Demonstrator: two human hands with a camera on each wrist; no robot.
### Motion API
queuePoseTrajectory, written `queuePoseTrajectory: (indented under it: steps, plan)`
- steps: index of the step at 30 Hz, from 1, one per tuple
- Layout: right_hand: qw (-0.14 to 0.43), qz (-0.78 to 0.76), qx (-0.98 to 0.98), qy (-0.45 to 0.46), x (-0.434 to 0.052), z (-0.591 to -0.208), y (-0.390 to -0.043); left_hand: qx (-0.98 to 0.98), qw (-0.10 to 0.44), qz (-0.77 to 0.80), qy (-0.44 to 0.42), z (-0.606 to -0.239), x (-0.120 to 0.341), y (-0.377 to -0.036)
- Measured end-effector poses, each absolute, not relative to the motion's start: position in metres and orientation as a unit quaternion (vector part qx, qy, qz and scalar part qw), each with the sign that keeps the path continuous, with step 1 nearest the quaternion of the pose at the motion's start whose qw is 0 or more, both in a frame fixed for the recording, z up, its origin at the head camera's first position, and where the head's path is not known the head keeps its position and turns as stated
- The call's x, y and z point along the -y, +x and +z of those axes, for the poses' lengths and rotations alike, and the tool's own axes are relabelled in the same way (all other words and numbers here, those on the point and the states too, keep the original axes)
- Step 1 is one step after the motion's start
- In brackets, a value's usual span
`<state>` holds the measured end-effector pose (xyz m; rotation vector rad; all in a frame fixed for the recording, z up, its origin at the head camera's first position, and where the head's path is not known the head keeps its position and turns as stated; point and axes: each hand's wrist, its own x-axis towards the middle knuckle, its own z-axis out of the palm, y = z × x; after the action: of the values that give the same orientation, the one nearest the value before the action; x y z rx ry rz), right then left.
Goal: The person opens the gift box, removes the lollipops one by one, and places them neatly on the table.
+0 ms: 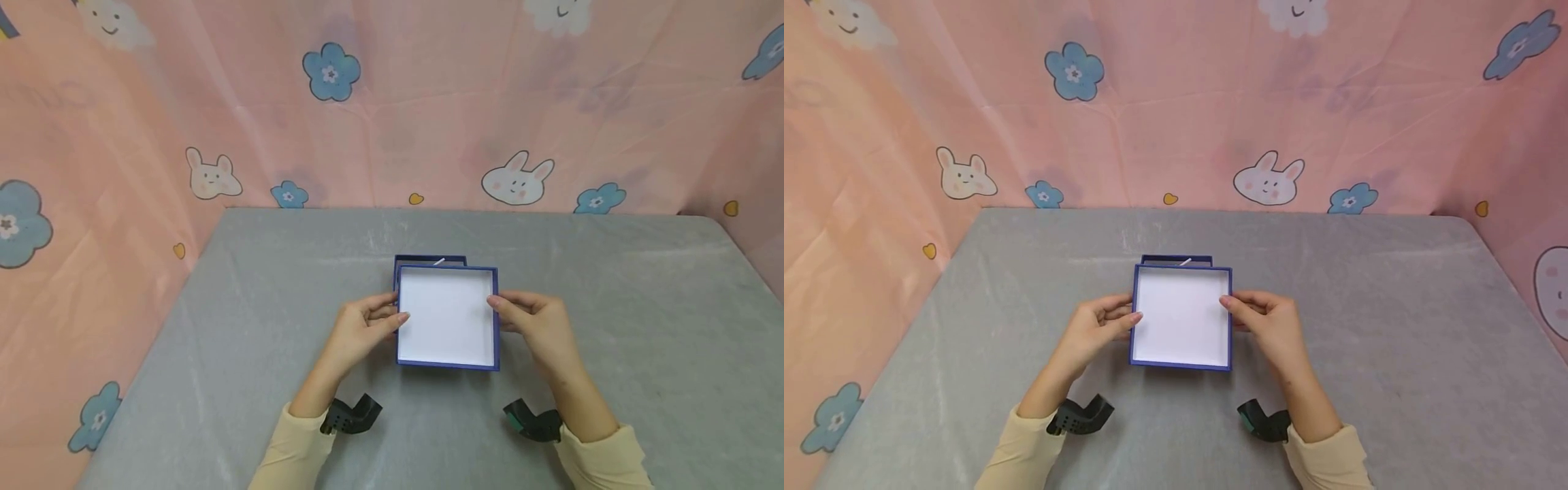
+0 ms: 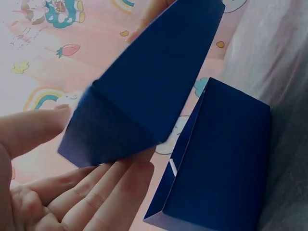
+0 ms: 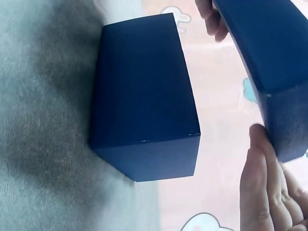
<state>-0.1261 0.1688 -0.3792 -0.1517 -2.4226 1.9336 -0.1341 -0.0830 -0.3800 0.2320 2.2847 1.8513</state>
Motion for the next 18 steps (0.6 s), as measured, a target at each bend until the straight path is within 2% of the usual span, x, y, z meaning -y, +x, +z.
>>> queuePoseTrajectory:
  steps: [6,12,18]
  plan:
    - [-0.01,0.601,0.798,-0.043,-0.156,-0.375,-0.131,-0.769,0.07,0.633,0.053,-0.377,0.097,-0.138]
    - [-0.064,0.61,0.79,0.016,-0.127,-0.375,-0.146,-0.773,0.031,0.634,-0.014,-0.369,0.127,-0.144]
    - [-0.071,0.619,0.778,0.073,-0.084,-0.381,-0.163,-0.792,-0.004,0.606,-0.069,-0.364,0.166,-0.148]
